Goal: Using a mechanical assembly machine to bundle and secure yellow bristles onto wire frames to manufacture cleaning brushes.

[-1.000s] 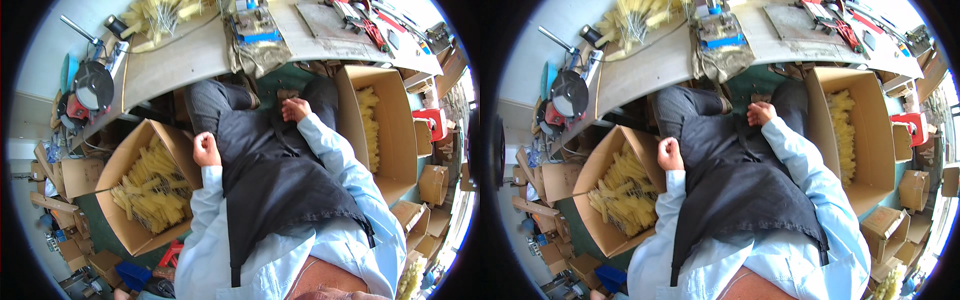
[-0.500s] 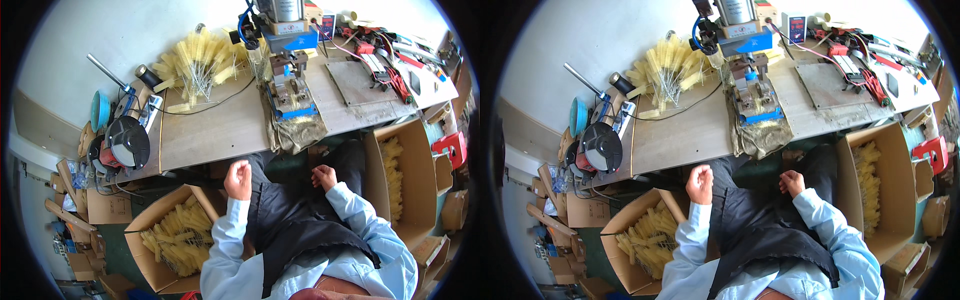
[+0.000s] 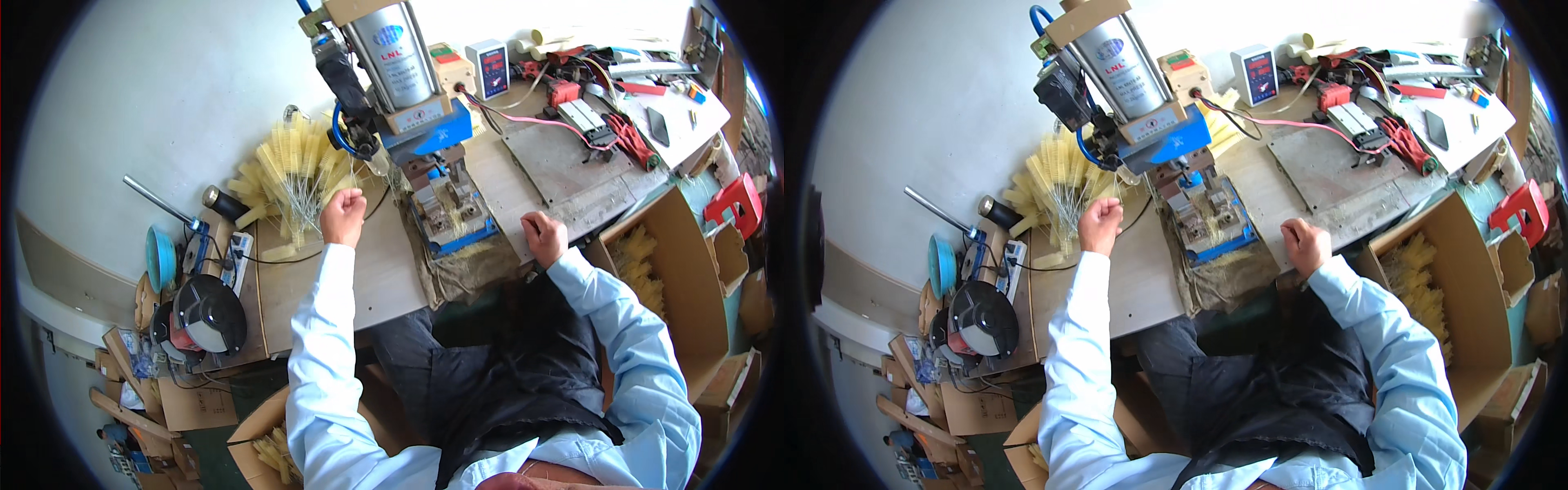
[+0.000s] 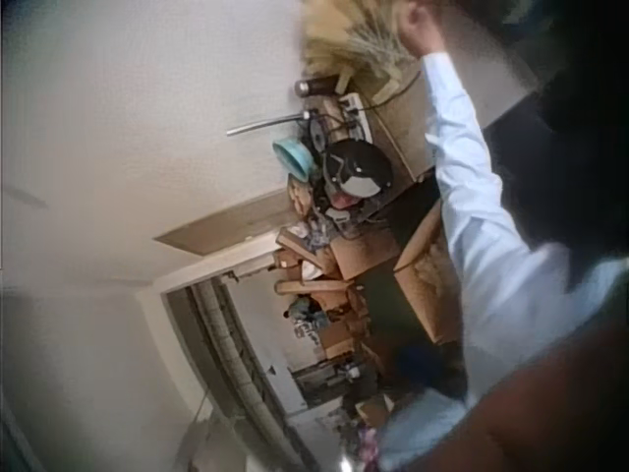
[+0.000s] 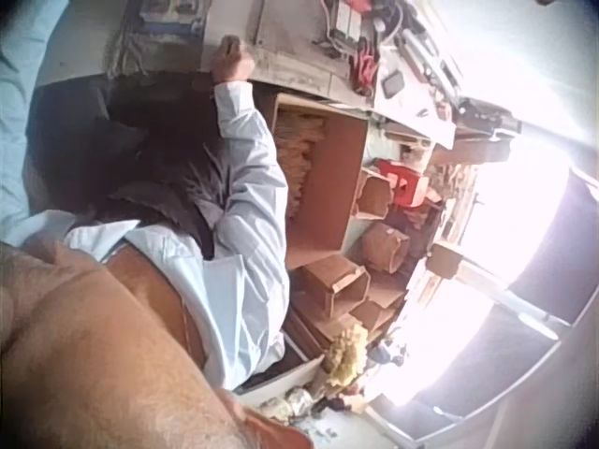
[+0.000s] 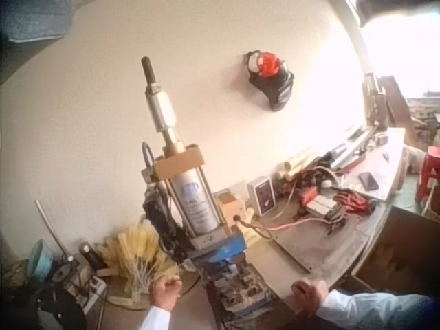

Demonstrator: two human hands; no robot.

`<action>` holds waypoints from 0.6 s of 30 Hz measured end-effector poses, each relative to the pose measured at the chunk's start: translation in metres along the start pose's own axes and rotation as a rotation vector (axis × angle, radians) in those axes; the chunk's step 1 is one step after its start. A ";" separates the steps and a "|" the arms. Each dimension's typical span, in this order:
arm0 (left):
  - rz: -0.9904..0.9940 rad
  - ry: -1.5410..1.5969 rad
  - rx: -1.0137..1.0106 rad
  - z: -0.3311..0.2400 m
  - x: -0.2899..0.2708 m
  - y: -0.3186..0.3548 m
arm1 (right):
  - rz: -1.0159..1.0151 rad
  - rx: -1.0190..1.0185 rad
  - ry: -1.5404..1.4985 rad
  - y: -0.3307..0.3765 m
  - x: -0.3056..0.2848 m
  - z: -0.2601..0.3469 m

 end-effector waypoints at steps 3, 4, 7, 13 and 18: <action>-0.141 -0.379 0.255 -0.023 0.010 -0.043 | 0.006 -0.043 0.166 -0.002 0.005 0.010; -0.164 -0.431 0.334 -0.029 0.013 -0.055 | 0.064 -0.051 0.197 -0.003 0.005 0.013; -0.265 -0.524 0.477 -0.040 0.019 -0.095 | 0.191 -0.061 0.303 -0.014 0.010 0.027; -0.347 -0.834 1.086 -0.043 0.001 -0.151 | 0.260 -0.074 0.334 -0.018 0.022 0.036; -0.508 -0.713 0.955 -0.025 0.010 -0.162 | 0.279 -0.050 0.354 -0.023 0.020 0.040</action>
Point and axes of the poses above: each hand's wrist, its own y-axis away from the middle knuckle, its own x-axis out of the palm, z = x × y, the point moved 2 cm from there along -y, towards the middle knuckle, and after that the axes turned 1 degree about -x, right-handed, at the moved point
